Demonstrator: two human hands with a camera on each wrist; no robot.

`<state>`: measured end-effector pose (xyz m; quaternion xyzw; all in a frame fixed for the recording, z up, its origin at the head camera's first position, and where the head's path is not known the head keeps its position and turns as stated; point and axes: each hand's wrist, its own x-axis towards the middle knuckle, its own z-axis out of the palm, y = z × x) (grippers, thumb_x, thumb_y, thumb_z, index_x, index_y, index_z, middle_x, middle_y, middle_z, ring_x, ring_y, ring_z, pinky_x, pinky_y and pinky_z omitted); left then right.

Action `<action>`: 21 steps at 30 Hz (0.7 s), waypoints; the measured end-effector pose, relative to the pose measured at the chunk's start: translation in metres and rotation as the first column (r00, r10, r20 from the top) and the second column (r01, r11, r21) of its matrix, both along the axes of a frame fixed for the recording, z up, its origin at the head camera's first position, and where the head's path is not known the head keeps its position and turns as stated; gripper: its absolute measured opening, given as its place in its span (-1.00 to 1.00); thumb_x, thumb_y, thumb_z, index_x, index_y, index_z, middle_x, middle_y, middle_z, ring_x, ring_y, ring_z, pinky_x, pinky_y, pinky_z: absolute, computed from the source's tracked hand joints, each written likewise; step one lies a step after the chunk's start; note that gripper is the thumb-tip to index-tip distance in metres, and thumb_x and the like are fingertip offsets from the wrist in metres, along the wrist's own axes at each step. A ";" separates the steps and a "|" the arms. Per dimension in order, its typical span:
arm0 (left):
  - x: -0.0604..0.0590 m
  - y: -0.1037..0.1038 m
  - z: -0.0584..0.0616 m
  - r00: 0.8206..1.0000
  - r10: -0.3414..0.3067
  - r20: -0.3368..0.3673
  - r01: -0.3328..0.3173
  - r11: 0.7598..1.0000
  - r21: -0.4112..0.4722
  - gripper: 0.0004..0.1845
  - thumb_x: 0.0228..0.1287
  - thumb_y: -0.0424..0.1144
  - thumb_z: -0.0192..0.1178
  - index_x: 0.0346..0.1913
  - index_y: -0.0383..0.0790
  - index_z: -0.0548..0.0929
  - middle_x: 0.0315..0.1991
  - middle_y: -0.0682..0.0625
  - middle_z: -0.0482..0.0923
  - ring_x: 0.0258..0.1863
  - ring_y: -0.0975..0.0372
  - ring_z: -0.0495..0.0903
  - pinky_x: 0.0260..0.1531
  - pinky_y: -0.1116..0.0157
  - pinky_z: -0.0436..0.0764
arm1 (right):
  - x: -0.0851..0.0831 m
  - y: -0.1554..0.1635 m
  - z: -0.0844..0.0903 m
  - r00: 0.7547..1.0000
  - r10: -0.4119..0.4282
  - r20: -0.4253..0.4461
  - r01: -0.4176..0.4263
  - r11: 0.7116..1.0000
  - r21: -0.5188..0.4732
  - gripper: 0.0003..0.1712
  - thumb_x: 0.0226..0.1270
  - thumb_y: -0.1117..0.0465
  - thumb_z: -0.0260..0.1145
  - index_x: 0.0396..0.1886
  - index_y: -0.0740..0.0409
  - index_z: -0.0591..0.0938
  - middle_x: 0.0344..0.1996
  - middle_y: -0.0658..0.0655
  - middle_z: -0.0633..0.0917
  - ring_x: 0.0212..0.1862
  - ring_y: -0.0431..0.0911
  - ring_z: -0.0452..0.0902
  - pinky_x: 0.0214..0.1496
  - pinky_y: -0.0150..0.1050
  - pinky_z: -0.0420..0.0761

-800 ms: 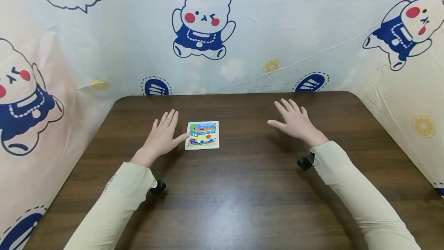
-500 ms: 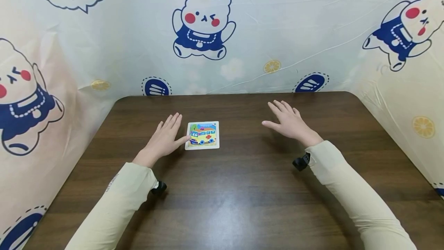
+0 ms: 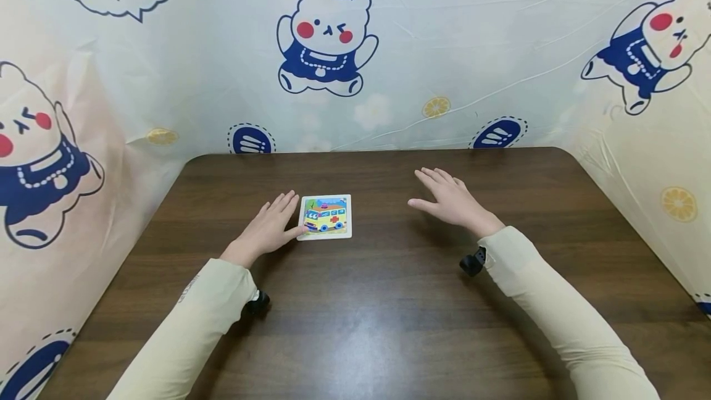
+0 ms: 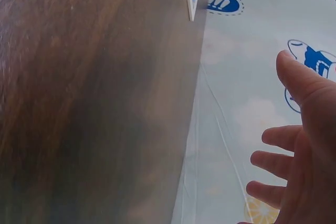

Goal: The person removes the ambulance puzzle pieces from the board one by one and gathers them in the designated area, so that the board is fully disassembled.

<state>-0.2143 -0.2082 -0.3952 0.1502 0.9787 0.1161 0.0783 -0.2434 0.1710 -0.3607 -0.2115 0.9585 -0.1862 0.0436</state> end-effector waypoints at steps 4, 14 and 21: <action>-0.001 0.000 -0.002 0.999 -0.023 0.031 0.023 1.000 0.013 -0.11 0.30 0.10 0.10 0.47 -0.34 -0.02 0.50 -0.25 -0.12 0.48 -0.12 -0.13 0.41 -0.15 -0.09 | 0.001 -0.005 -0.002 1.000 0.014 0.005 -0.014 1.000 -0.002 -0.12 0.32 -0.25 0.10 0.48 0.08 0.12 0.47 0.20 0.13 0.49 0.19 -0.09 0.39 0.33 -0.05; -0.003 -0.002 -0.006 0.993 -0.080 0.091 0.079 0.997 0.021 -0.18 0.36 0.08 0.03 0.47 -0.31 -0.01 0.50 -0.22 -0.12 0.48 -0.11 -0.15 0.41 -0.15 -0.11 | 0.002 -0.015 -0.008 0.999 0.054 -0.002 -0.054 0.999 -0.001 -0.14 0.31 -0.25 0.11 0.46 0.10 0.16 0.44 0.22 0.20 0.46 0.19 0.00 0.38 0.30 0.04; -0.001 0.000 -0.004 0.985 -0.101 0.141 0.101 0.995 0.004 -0.22 0.37 0.09 0.00 0.47 -0.28 0.03 0.50 -0.21 -0.07 0.48 -0.11 -0.15 0.41 -0.16 -0.14 | 0.002 -0.018 -0.009 0.997 0.073 0.009 -0.072 0.997 -0.017 -0.15 0.32 -0.24 0.11 0.46 0.10 0.17 0.43 0.21 0.22 0.46 0.17 0.04 0.39 0.26 0.08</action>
